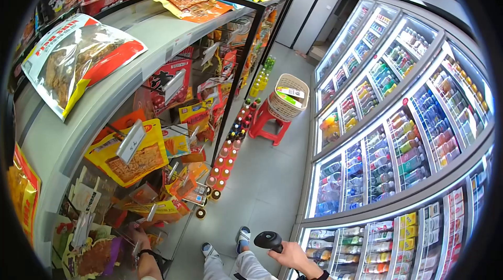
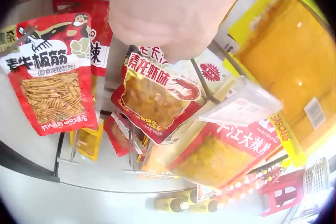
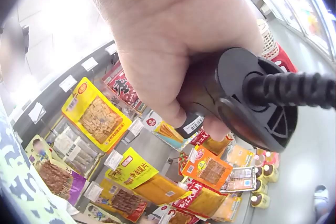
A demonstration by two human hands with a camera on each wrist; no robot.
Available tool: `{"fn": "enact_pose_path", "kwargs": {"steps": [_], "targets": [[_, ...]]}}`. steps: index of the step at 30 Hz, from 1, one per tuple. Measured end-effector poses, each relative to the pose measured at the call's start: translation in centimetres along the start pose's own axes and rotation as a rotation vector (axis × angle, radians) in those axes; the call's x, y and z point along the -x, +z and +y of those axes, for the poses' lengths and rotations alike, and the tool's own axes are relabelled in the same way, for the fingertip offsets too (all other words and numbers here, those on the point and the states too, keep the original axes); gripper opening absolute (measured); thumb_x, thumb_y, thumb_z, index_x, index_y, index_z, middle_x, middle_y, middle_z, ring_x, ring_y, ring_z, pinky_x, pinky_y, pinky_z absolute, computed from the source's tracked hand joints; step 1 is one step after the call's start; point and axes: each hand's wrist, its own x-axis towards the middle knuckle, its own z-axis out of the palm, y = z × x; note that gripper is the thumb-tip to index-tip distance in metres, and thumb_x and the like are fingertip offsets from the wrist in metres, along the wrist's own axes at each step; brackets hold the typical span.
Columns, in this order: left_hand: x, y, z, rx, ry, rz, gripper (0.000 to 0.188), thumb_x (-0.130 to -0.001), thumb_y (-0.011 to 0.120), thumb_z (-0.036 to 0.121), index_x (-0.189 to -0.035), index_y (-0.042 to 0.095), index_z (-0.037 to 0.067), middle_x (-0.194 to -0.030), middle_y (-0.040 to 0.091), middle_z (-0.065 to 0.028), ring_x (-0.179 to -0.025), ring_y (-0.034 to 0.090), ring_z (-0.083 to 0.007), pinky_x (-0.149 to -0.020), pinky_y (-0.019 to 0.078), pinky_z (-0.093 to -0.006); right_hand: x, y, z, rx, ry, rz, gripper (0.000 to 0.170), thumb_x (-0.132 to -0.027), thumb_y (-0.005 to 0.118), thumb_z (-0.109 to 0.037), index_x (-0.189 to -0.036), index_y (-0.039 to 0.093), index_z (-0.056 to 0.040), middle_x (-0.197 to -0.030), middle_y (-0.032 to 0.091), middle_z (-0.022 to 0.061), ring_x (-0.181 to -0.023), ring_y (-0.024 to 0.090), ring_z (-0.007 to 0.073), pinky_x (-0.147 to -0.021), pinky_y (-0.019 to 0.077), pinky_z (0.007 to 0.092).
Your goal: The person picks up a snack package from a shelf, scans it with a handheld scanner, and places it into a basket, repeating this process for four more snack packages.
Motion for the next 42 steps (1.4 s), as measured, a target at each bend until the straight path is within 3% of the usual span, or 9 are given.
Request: {"fn": "enact_pose_path", "kwargs": {"steps": [2, 4, 8, 10, 19, 26, 29, 31, 42], "targets": [[-0.1, 0.3, 0.1, -0.188, 0.078, -0.057, 0.052, -0.080, 0.063, 0.003, -0.128, 0.044, 0.006, -0.125, 0.046, -0.0231, -0.118, 0.046, -0.0375, -0.097, 0.0393, -0.0440, 0.0, 0.1, 0.0, -0.003, -0.001, 0.000, 0.053, -0.072, 0.064, -0.050, -0.080, 0.064, 0.0020, -0.068, 0.062, 0.0239, -0.073, 0.062, 0.0409, -0.068, 0.0503, 0.0427], [1.5, -1.7, 4.8, -0.225, 0.145, 0.300, 0.020, -0.080, 0.059, 0.005, -0.098, 0.055, 0.000, -0.096, 0.054, -0.0176, -0.098, 0.052, -0.0355, -0.088, 0.0399, -0.0458, 0.0, 0.0, -0.3, 0.004, -0.005, -0.008, 0.053, -0.072, 0.064, -0.050, -0.080, 0.064, 0.0021, -0.067, 0.062, 0.0238, -0.072, 0.063, 0.0407, -0.068, 0.0502, 0.0427], [0.6, 0.2, 2.1, -0.260, 0.134, 0.269, 0.022, -0.080, 0.058, 0.006, -0.101, 0.054, -0.001, -0.099, 0.053, -0.0191, -0.101, 0.051, -0.0372, -0.088, 0.0404, -0.0474, 0.0, 0.0, -0.6, 0.019, 0.007, -0.020, 0.054, -0.072, 0.064, -0.051, -0.080, 0.064, 0.0027, -0.065, 0.061, 0.0232, -0.071, 0.063, 0.0400, -0.068, 0.0501, 0.0421], [0.2, -0.6, 2.5, -0.213, 0.029, 0.017, 0.029, -0.080, 0.057, 0.006, -0.109, 0.055, 0.001, -0.105, 0.054, -0.0210, -0.105, 0.051, -0.0380, -0.088, 0.0410, -0.0487, 0.0, 0.0, -0.7, 0.015, 0.011, -0.034, 0.054, -0.073, 0.064, -0.051, -0.080, 0.063, 0.0029, -0.065, 0.061, 0.0229, -0.071, 0.063, 0.0398, -0.068, 0.0501, 0.0419], [-1.7, 0.3, 1.4, -0.121, -0.241, -0.081, 0.031, -0.081, 0.058, 0.017, -0.107, 0.060, 0.002, -0.102, 0.059, -0.0210, -0.098, 0.056, -0.0383, -0.084, 0.0451, -0.0461, -0.5, 0.3, 0.3, -0.019, 0.034, -0.048, 0.056, -0.072, 0.064, -0.052, -0.080, 0.063, 0.0036, -0.066, 0.062, 0.0234, -0.072, 0.063, 0.0403, -0.069, 0.0501, 0.0423], [-2.2, 1.3, -2.4, -0.252, -0.092, -0.018, 0.031, -0.078, 0.062, 0.023, -0.094, 0.063, -0.004, -0.095, 0.063, -0.0266, -0.086, 0.061, -0.0397, -0.070, 0.0470, -0.0440, -0.5, 0.2, 0.5, -0.019, 0.003, -0.018, 0.055, -0.072, 0.063, -0.051, -0.078, 0.063, 0.0041, -0.066, 0.061, 0.0246, -0.072, 0.063, 0.0410, -0.068, 0.0500, 0.0423], [-3.2, 1.4, -4.8, -0.224, -0.016, -0.305, 0.026, -0.077, 0.063, 0.021, -0.087, 0.065, -0.003, -0.081, 0.065, -0.0236, -0.075, 0.063, -0.0396, -0.064, 0.0494, -0.0431, -0.7, 0.5, 1.0, -0.025, 0.000, -0.022, 0.054, -0.073, 0.063, -0.050, -0.077, 0.062, 0.0042, -0.065, 0.060, 0.0247, -0.071, 0.062, 0.0410, -0.067, 0.0499, 0.0425], [-2.3, -0.9, -2.2, -0.374, 0.224, -0.393, 0.025, -0.076, 0.064, 0.021, -0.083, 0.065, -0.003, -0.074, 0.065, -0.0223, -0.068, 0.063, -0.0397, -0.059, 0.0505, -0.0419, -0.5, 1.0, 1.2, -0.062, 0.004, -0.039, 0.054, -0.073, 0.063, -0.049, -0.077, 0.062, 0.0042, -0.065, 0.060, 0.0247, -0.071, 0.062, 0.0410, -0.067, 0.0499, 0.0426], [7.8, -5.5, 8.6, -0.262, 0.010, -0.473, 0.021, -0.080, 0.058, 0.019, -0.084, 0.066, 0.000, -0.083, 0.065, -0.0229, -0.082, 0.064, -0.0397, -0.069, 0.0514, -0.0469, 1.0, 0.8, 1.7, -0.094, -0.028, 0.035, 0.050, -0.072, 0.065, -0.045, -0.076, 0.063, 0.0039, -0.062, 0.060, 0.0226, -0.066, 0.063, 0.0370, -0.065, 0.0499, 0.0410]]}}
